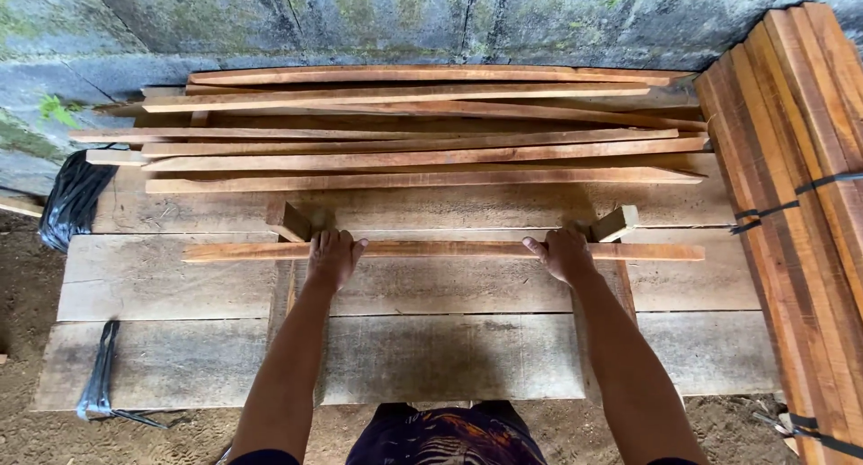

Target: Sorting and arranging thin wooden strips on a workbench in a workshop.

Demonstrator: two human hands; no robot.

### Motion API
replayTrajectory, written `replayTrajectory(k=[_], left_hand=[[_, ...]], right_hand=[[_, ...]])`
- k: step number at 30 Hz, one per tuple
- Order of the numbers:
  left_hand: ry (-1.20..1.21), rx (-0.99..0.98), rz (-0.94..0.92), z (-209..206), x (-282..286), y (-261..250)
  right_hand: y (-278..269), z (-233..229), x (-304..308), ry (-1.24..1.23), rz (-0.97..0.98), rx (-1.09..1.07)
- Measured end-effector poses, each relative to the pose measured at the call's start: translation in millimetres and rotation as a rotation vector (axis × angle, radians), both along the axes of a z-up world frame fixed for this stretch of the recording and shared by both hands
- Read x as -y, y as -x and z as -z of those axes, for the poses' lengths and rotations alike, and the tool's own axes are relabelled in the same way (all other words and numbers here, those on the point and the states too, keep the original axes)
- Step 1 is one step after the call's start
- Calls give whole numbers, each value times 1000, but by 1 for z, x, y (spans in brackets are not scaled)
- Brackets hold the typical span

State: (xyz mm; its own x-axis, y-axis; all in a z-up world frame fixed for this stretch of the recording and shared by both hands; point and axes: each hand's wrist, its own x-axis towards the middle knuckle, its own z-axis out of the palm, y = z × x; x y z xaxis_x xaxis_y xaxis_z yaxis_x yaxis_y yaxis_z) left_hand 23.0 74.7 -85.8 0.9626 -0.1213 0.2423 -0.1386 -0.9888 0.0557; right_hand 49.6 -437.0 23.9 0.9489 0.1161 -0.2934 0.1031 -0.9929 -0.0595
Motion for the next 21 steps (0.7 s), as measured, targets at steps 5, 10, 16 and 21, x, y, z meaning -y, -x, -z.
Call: replayTrajectory(k=[5,10,16,21], left_hand=[[25,-202,-30,-28,6,3],[21,-447,-95,-43,9,1],[47,-484,-76,-3,1,-14],[87,-650,-64,20,-2,-33]], right_hand=[[-6,12,3,-16,36,-54],[-6,19,1,-24,81,-105],[-10,29,7,-107,115,-146],[-26,20,8,-162,145,-281]])
